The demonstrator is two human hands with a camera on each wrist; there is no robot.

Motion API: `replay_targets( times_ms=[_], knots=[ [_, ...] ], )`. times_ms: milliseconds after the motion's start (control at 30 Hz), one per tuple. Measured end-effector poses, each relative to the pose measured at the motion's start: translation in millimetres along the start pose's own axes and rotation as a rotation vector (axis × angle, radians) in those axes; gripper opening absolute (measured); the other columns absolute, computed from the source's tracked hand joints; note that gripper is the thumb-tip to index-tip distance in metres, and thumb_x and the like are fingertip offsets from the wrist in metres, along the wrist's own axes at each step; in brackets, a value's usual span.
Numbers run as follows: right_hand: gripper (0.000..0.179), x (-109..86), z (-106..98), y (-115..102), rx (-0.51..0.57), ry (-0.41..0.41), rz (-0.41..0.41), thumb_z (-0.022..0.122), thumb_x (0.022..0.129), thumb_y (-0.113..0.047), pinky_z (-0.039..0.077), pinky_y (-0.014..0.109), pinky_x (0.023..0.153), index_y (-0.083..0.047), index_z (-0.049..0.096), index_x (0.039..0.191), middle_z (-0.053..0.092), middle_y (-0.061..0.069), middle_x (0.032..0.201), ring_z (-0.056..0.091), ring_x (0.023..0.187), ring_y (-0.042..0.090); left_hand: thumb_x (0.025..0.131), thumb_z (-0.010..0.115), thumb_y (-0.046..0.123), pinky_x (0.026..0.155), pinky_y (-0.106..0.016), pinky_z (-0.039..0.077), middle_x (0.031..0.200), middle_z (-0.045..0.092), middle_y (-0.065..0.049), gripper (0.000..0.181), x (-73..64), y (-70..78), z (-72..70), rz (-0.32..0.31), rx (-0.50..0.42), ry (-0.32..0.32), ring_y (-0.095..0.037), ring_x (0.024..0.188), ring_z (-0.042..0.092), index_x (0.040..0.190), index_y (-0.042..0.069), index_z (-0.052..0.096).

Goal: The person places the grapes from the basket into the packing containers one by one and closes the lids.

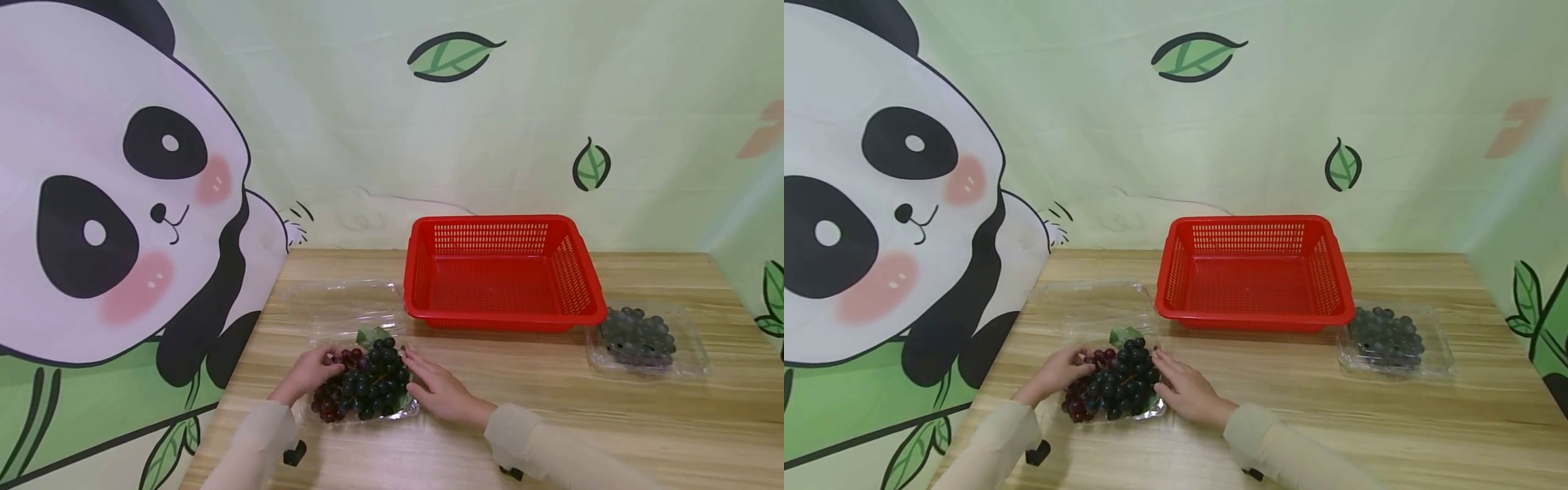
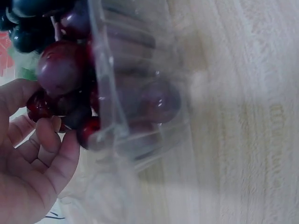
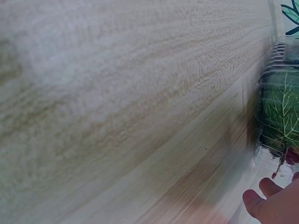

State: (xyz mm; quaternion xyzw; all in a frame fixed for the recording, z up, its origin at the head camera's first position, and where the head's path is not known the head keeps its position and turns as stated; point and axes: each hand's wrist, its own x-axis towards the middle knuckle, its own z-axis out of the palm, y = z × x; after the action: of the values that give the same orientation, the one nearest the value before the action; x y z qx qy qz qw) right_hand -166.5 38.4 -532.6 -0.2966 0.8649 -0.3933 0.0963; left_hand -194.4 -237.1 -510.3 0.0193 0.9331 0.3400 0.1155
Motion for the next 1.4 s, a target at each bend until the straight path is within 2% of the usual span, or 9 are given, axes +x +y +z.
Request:
replay_targets(
  times_ms=[133,400,600,867,1000,1133,1233,1400],
  knots=[
    [0.053,0.6,1,2,-0.004,0.009,-0.015,0.047,0.09,-0.025,0.025,0.046,0.104,-0.008,0.031,0.137,0.026,0.008,0.145,0.025,0.132,0.026,0.08,0.062,0.013,0.051,-0.025,0.041,0.072,0.062,-0.003,0.012,-0.6,0.7,-4.7,-0.032,0.022,-0.012,-0.012,0.061,0.053,0.09,0.008,0.057],
    [0.054,2.0,1,3,0.0,-0.017,0.002,0.047,0.09,-0.024,0.025,0.046,0.105,-0.01,0.028,0.139,0.022,0.006,0.146,0.023,0.134,0.024,0.079,0.062,0.012,0.053,-0.024,0.042,0.073,0.063,-0.005,0.012,-3.6,3.2,-13.0,-0.026,0.085,-0.001,-0.013,0.064,0.055,0.089,0.006,0.057],
    [0.053,1.3,2,3,-0.011,0.01,-0.012,0.048,0.09,-0.024,0.025,0.047,0.104,-0.01,0.03,0.138,0.026,0.009,0.145,0.025,0.132,0.027,0.078,0.061,0.011,0.051,-0.025,0.039,0.069,0.06,-0.005,0.012,-5.6,1.3,-21.6,-0.048,0.129,0.016,-0.013,0.059,0.051,0.088,0.006,0.057],
    [0.052,1.0,3,3,-0.015,0.025,-0.023,0.048,0.09,-0.023,0.026,0.048,0.103,-0.01,0.031,0.137,0.026,0.01,0.144,0.027,0.131,0.029,0.079,0.061,0.013,0.051,-0.025,0.038,0.069,0.059,-0.005,0.012,-7.1,0.2,-27.1,-0.063,0.159,-0.007,-0.014,0.059,0.05,0.087,0.006,0.057],
    [0.052,1.0,3,3,-0.009,0.019,-0.025,0.047,0.09,-0.024,0.025,0.048,0.104,-0.009,0.031,0.137,0.026,0.01,0.144,0.026,0.132,0.028,0.083,0.058,0.018,0.056,-0.028,0.044,0.083,0.063,-0.009,0.017,-5.6,4.6,-27.1,-0.067,0.174,0.021,-0.016,0.068,0.056,0.095,0.006,0.058],
    [0.052,0.1,2,2,0.002,0.02,-0.021,0.046,0.09,-0.025,0.025,0.048,0.104,-0.008,0.031,0.137,0.025,0.01,0.145,0.026,0.132,0.029,0.086,0.055,0.023,0.073,-0.038,0.049,0.108,0.06,-0.015,0.034,-5.6,15.0,-22.9,0.006,0.113,0.049,-0.026,0.089,0.059,0.114,0.005,0.054],
    [0.052,-0.1,2,2,0.002,0.025,-0.022,0.046,0.091,-0.025,0.025,0.049,0.103,-0.009,0.031,0.137,0.025,0.01,0.145,0.025,0.132,0.03,0.087,0.054,0.027,0.086,-0.045,0.044,0.124,0.05,-0.018,0.046,-6.6,23.2,-15.5,0.081,0.05,0.028,-0.033,0.105,0.054,0.127,0.005,0.045],
    [0.052,0.0,4,1,-0.001,0.02,-0.007,0.047,0.09,-0.025,0.026,0.049,0.103,-0.01,0.031,0.138,0.024,0.009,0.145,0.025,0.132,0.03,0.087,0.051,0.039,0.098,-0.048,0.033,0.136,0.04,-0.015,0.06,-7.9,32.3,-0.8,0.122,0.035,-0.03,-0.033,0.121,0.041,0.136,0.009,0.034]
  ],
)
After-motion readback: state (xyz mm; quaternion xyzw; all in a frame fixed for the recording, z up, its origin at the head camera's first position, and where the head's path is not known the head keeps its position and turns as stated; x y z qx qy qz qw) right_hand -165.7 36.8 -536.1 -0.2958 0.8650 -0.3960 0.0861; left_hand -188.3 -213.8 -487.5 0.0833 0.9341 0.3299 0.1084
